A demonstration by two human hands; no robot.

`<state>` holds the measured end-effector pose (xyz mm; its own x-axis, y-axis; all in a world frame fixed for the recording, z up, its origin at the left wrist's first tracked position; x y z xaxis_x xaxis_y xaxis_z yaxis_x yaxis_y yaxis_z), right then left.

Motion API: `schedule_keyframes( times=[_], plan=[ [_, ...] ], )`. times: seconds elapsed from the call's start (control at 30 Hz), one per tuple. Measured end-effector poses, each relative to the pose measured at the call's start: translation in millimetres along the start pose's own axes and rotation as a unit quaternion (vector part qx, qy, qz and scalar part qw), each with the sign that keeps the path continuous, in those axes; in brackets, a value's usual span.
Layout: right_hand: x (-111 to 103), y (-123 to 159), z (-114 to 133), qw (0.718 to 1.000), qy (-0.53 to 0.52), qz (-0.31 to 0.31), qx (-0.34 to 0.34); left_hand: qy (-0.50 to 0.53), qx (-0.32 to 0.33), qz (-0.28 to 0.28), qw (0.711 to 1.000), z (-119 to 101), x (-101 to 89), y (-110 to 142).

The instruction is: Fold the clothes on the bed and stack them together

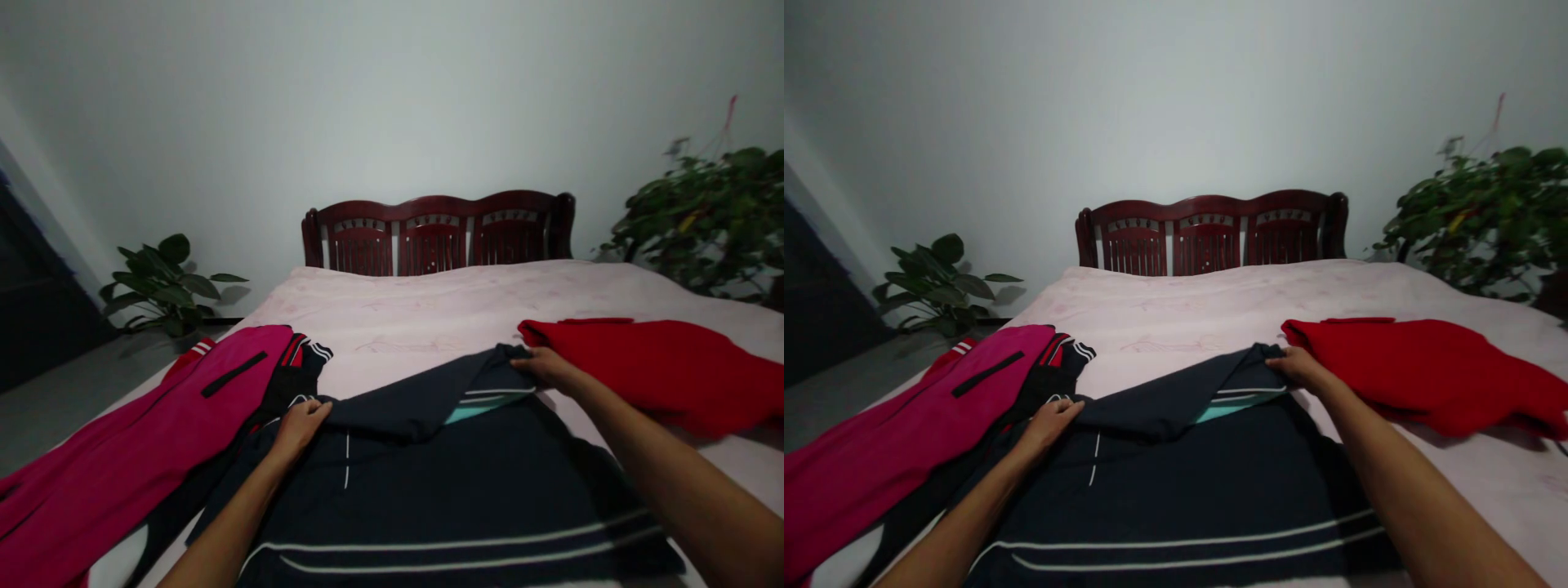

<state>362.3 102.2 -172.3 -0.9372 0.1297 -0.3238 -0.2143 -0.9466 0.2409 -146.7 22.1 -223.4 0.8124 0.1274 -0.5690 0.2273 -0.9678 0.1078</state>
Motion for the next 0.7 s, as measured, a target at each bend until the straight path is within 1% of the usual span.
schedule_keyframes(
  times=[0.07, 0.1, 0.13, 0.17, 0.23, 0.33, 0.4, 0.43, 0.47, 0.5, 0.53, 0.6, 0.63, 0.67, 0.7],
  plan=[
    [7.3, 0.6, -30.2, 0.999, 0.010, 0.034, 0.035, -0.016, 0.000, -0.002, 1.000, -3.2, -0.9, -4.4],
    [11.2, 0.9, -37.8, 0.998, 0.000, 0.047, 0.034, -0.019, -0.002, 0.000, 1.000, -4.8, -1.5, -5.8],
    [13.9, 0.7, -40.0, 0.998, -0.016, 0.054, 0.020, -0.019, -0.004, 0.002, 1.000, -6.3, -2.0, -6.7],
    [14.8, 0.0, -37.8, 0.998, -0.037, 0.053, 0.000, -0.017, -0.007, 0.005, 1.000, -7.7, -2.5, -7.0],
    [10.3, -2.0, -24.3, 0.995, -0.079, 0.036, -0.047, -0.009, -0.011, 0.010, 1.000, -9.4, -3.1, -6.5],
    [-8.4, -2.2, 5.0, 0.982, -0.138, 0.002, -0.128, 0.004, -0.013, 0.019, 1.000, -8.9, -2.6, -5.4],
    [-24.1, 2.3, 22.5, 0.956, -0.211, -0.003, -0.206, 0.004, -0.007, 0.021, 1.000, -7.4, -2.0, -5.7],
    [-31.7, 5.3, 27.3, 0.937, -0.256, -0.003, -0.239, 0.000, -0.001, 0.020, 1.000, -6.9, -1.9, -6.2],
    [-38.4, 7.9, 28.0, 0.921, -0.295, -0.007, -0.254, -0.006, 0.006, 0.018, 1.000, -6.6, -1.9, -6.9],
    [-43.0, 9.3, 23.9, 0.916, -0.321, -0.015, -0.242, -0.013, 0.012, 0.016, 1.000, -6.6, -2.0, -7.6],
    [-44.6, 9.2, 14.8, 0.925, -0.323, -0.025, -0.197, -0.019, 0.017, 0.016, 1.000, -6.9, -2.1, -8.3],
    [-39.1, 8.7, -12.6, 0.958, -0.280, -0.031, -0.051, -0.030, 0.020, 0.020, 0.999, -8.0, -2.0, -9.5],
    [-33.1, 9.5, -26.9, 0.968, -0.247, -0.022, 0.019, -0.035, 0.020, 0.023, 0.999, -9.0, -2.0, -10.0],
    [-26.1, 10.4, -38.9, 0.974, -0.214, -0.011, 0.069, -0.040, 0.019, 0.025, 0.999, -10.1, -2.0, -10.4],
    [-18.8, 10.8, -47.5, 0.978, -0.187, -0.002, 0.093, -0.044, 0.019, 0.027, 0.998, -11.2, -2.0, -10.5]
  ],
)
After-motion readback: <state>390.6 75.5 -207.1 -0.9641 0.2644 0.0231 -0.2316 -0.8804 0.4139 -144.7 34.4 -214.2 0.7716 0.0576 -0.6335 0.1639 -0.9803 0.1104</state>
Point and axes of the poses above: each hand's wrist, its own y-axis away from the middle knuckle, its own x-axis out of the palm, z = x × y, the point moved 5 cm from there along -y, towards the middle knuckle
